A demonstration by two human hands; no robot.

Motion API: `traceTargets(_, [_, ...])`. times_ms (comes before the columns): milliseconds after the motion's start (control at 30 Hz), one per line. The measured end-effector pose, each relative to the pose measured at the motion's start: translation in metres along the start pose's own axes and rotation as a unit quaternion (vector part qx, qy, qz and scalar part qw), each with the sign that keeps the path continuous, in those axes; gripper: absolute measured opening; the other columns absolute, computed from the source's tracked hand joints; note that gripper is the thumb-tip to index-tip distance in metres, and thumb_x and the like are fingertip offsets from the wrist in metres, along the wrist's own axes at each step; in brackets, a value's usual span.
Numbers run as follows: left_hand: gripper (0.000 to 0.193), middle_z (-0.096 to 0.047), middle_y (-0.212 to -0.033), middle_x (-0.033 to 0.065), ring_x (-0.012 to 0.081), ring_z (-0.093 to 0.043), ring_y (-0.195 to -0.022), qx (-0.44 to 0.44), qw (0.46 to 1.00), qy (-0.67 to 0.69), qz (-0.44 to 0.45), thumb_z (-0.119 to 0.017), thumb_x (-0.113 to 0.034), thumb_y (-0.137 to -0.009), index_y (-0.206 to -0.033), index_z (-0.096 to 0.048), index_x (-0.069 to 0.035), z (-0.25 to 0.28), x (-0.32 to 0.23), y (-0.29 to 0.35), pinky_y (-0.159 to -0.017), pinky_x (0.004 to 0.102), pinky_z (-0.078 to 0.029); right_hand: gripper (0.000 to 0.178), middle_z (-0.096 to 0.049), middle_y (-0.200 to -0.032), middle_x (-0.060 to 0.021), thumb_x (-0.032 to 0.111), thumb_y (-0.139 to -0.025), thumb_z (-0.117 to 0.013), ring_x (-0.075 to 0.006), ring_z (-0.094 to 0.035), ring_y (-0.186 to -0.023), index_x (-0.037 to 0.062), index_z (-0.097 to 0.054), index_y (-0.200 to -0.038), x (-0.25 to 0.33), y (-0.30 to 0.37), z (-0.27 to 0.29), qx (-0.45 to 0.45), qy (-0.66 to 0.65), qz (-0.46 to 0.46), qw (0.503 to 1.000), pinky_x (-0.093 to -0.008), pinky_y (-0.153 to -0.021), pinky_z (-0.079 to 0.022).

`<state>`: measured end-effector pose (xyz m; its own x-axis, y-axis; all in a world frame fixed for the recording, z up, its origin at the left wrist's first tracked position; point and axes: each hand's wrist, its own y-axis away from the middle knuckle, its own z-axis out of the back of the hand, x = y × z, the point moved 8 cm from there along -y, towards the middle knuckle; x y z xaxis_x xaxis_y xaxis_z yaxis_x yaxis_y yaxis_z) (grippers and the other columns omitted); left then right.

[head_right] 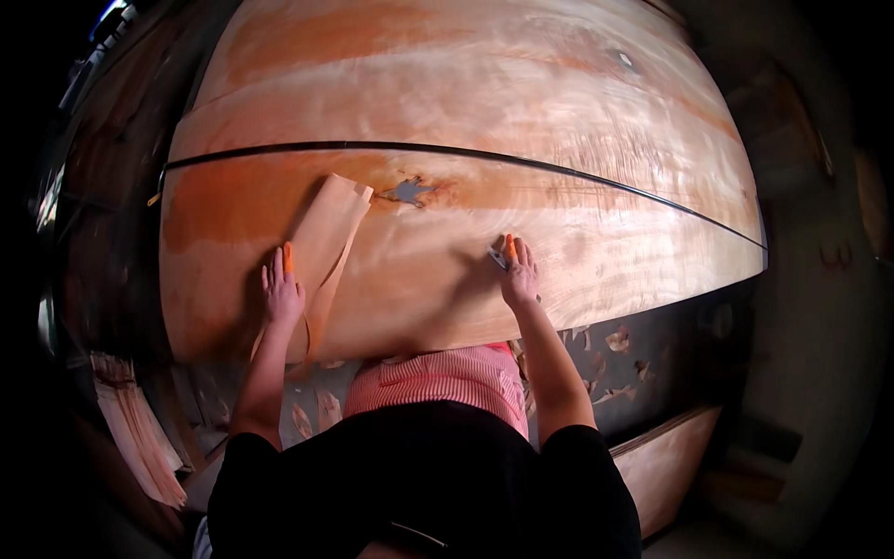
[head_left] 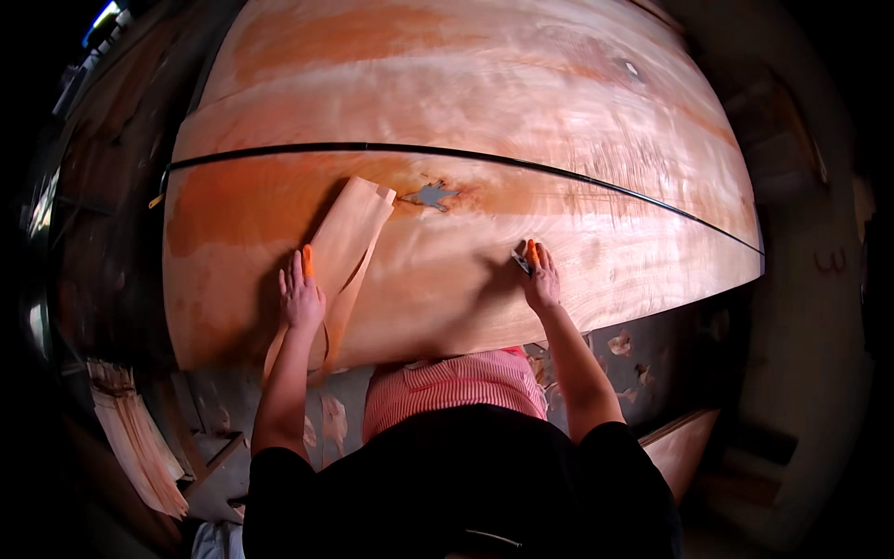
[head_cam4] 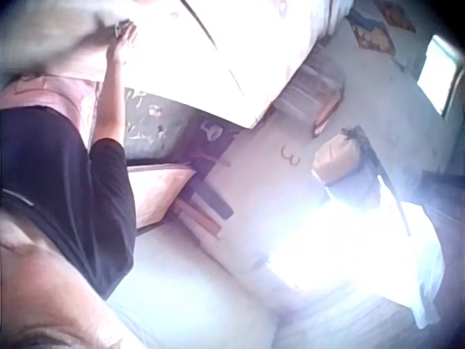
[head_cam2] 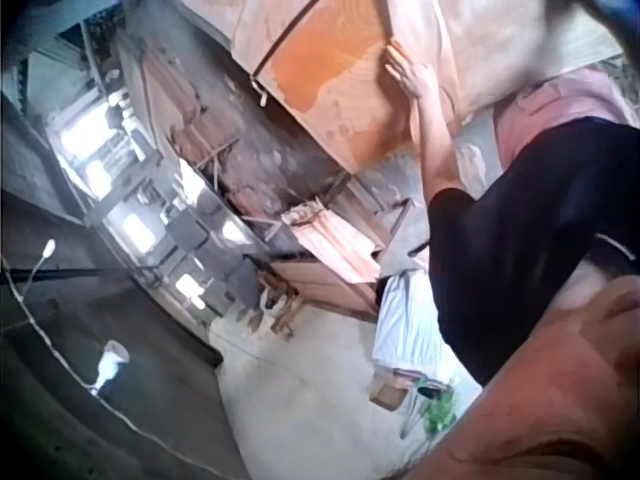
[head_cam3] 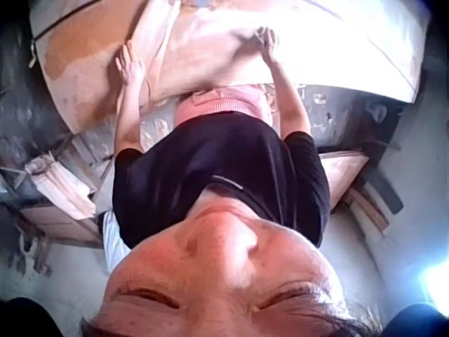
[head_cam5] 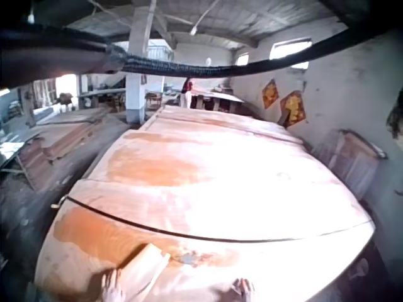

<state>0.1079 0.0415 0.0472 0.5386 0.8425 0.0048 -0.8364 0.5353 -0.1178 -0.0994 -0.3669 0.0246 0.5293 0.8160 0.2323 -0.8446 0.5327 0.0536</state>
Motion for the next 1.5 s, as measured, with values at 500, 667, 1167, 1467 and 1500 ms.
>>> traceTargets(500, [0.071,-0.021,-0.136,0.0184,0.0343,-0.028,-0.121,0.011,0.982,0.158,-0.101,-0.062,-0.025,-0.072,-0.128,-0.027,0.001,0.024,-0.114,-0.031,-0.099,0.0484,-0.024,0.061,-0.027,-0.136,-0.0097,0.008,-0.068,-0.05,-0.0275,-0.027,-0.124,0.0108,-0.037,-0.127,-0.011,-0.003,-0.011,-0.069,0.004,0.01,0.998,-0.0402,-0.098,-0.026])
traceTargets(667, [0.081,-0.02,-0.137,0.016,0.029,-0.019,-0.127,0.024,0.982,0.111,-0.152,-0.06,-0.037,-0.073,-0.132,-0.02,0.0,0.001,-0.167,-0.054,-0.101,0.049,-0.016,0.05,-0.022,-0.138,-0.0098,0.011,-0.075,-0.041,-0.0256,-0.019,-0.128,0.0125,-0.041,-0.124,-0.05,-0.02,0.009,-0.072,0.091,-0.106,0.988,-0.0403,-0.103,-0.019])
traceTargets(1167, [0.076,-0.019,-0.137,0.02,0.0337,-0.027,-0.123,-0.014,0.995,0.051,-0.09,-0.058,-0.033,-0.074,-0.132,-0.022,-0.001,0.022,-0.108,-0.062,-0.098,0.0477,-0.023,0.04,-0.028,-0.135,-0.0123,0.01,-0.071,-0.049,-0.0292,-0.026,-0.125,0.0106,-0.054,-0.111,-0.045,-0.008,0.022,-0.065,-0.036,-0.073,0.995,-0.0401,-0.1,-0.024])
traceTargets(1467, [0.053,-0.03,-0.131,0.0197,0.0357,-0.036,-0.115,-0.021,0.999,0.024,-0.045,-0.049,-0.019,-0.079,-0.126,-0.033,0.001,0.018,-0.045,-0.068,-0.093,0.044,-0.031,0.037,-0.053,-0.099,-0.0113,0.016,-0.073,-0.052,-0.0297,-0.053,-0.086,0.011,-0.051,-0.11,-0.036,-0.068,0.039,-0.022,-0.233,-0.16,0.959,-0.0375,-0.073,-0.043])
traceTargets(1500, [0.05,-0.032,-0.13,0.0199,0.0361,-0.037,-0.114,-0.017,0.998,0.039,-0.054,-0.049,-0.017,-0.079,-0.124,-0.037,0.001,0.013,-0.041,-0.068,-0.093,0.0442,-0.031,0.045,-0.053,-0.101,-0.0139,0.018,-0.078,-0.048,-0.0317,-0.056,-0.082,0.0151,-0.04,-0.123,-0.04,-0.08,0.02,0.039,-0.223,-0.164,0.96,-0.0397,-0.069,-0.045])
